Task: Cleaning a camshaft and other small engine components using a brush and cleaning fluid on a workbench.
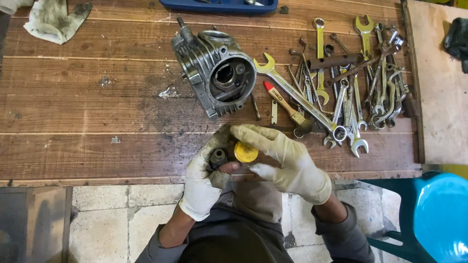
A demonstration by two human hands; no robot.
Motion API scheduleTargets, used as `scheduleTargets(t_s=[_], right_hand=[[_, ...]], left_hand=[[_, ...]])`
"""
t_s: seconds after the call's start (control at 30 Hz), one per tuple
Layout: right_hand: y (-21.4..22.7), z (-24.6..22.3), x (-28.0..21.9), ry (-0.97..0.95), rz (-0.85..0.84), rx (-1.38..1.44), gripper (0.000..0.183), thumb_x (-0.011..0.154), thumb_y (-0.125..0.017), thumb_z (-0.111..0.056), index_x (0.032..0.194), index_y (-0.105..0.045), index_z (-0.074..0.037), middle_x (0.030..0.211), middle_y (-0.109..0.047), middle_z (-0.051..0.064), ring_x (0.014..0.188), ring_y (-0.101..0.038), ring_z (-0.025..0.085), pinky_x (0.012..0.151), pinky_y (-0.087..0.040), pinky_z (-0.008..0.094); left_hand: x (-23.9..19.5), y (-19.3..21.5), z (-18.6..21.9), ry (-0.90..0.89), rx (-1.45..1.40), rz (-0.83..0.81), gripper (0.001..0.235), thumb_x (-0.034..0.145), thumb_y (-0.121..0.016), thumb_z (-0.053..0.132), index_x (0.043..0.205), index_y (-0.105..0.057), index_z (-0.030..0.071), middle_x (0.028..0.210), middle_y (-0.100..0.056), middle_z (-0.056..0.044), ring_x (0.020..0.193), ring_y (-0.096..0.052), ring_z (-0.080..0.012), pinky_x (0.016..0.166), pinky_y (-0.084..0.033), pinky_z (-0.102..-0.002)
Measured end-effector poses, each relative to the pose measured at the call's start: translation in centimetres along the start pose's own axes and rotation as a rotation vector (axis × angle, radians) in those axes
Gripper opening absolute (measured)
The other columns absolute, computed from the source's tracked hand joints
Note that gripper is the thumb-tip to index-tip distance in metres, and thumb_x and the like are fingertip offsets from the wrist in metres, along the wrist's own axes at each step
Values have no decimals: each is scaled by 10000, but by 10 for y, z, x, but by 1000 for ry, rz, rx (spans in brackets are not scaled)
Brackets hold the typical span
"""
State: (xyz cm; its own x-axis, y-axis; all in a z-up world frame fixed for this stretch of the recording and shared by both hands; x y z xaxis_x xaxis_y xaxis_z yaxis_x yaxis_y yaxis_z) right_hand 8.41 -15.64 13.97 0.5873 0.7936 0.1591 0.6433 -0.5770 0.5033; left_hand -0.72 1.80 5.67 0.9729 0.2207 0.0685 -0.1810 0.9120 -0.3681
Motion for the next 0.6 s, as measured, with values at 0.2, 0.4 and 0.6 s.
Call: scheduleTargets(t_s=[0.2, 0.4, 0.6], right_hand=[[5, 19, -1, -58, -50, -294, 506, 987, -605, -404, 1450, -571, -203, 1463, -608, 83, 1313, -616, 226, 1066, -480, 323], [-4, 36, -3, -53, -63, -388, 487, 1026, -513, -426, 1447, -569, -189, 1387, -627, 76, 1217, -646, 254, 961, -529, 375], [3, 8, 13, -287, 311, 213, 411, 1033, -550, -395, 703, -532, -152, 618, -405, -68, 571, -368, 88, 538, -354, 241]], left_hand=[[7, 2, 3, -238, 447, -68, 556, 952, -734, 179, 1444, -530, 19, 1472, -595, -176, 1364, -613, -296, 1173, -521, -388], [10, 7, -10, -327, 485, -108, 513, 959, -736, 234, 1401, -563, 38, 1467, -589, -200, 1378, -603, -346, 1177, -509, -420], [12, 4, -8, -389, 533, -150, 457, 949, -758, 134, 1354, -576, 28, 1401, -623, -205, 1297, -662, -355, 1115, -553, -420]])
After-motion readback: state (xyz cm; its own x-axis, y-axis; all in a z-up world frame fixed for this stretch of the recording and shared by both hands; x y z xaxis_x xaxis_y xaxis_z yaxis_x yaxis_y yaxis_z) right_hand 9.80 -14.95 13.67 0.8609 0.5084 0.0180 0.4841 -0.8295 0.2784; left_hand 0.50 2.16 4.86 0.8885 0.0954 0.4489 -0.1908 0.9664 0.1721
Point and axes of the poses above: each hand's wrist, its own x-axis towards the middle knuckle, its own y-axis out of the back of the hand, z = x × y, the point moved 1 cm from there along x, towards the middle knuckle
